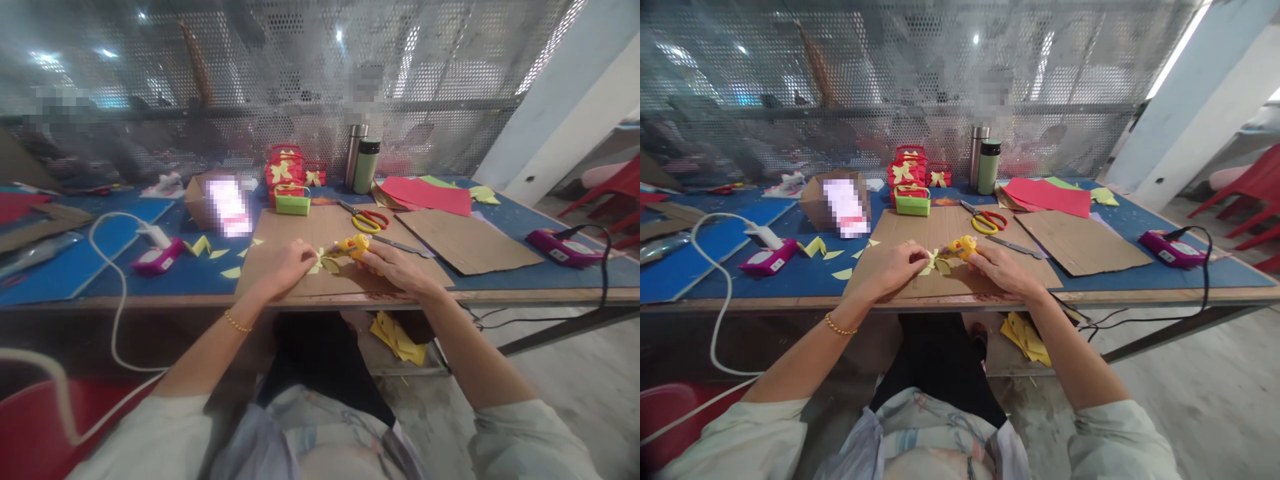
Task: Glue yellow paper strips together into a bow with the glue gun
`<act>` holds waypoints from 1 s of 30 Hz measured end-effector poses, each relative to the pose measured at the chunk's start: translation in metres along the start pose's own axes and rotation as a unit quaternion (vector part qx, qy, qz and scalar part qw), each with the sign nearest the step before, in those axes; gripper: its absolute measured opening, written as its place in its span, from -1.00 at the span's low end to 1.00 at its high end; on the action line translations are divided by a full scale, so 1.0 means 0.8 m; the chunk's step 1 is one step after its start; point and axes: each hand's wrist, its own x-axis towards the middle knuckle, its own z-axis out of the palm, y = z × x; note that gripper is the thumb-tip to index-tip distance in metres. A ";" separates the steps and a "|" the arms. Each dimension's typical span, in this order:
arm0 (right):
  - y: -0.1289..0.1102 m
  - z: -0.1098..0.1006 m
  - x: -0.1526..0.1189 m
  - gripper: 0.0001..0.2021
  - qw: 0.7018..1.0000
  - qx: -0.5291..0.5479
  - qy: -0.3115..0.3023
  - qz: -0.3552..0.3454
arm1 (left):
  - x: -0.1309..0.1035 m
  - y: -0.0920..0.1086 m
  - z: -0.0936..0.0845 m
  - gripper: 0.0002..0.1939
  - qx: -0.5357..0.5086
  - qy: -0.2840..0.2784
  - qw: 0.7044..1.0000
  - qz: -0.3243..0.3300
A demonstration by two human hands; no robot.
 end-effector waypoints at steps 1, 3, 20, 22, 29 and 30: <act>0.000 0.000 0.000 -0.45 1.000 -0.001 0.000 0.003 | 0.000 -0.002 -0.001 -0.81 -0.004 -0.005 1.000 0.004; 0.001 0.000 0.000 -0.45 1.000 -0.003 0.001 0.008 | 0.001 -0.005 -0.003 -0.83 -0.015 -0.016 1.000 0.012; -0.002 0.000 -0.001 -0.44 1.000 -0.002 -0.001 0.002 | 0.020 0.016 0.012 -0.78 0.046 0.016 0.993 -0.110; 0.000 0.000 -0.001 -0.43 1.000 -0.005 -0.001 -0.003 | 0.021 0.018 0.016 -0.79 0.061 0.017 0.992 -0.109; 0.003 0.001 0.000 -0.44 1.000 -0.011 0.002 -0.011 | 0.021 0.024 0.023 -0.77 0.109 0.014 0.986 -0.122; 0.003 0.001 0.000 -0.45 1.000 -0.009 0.003 -0.011 | 0.021 0.024 0.024 -0.77 0.110 0.014 0.986 -0.122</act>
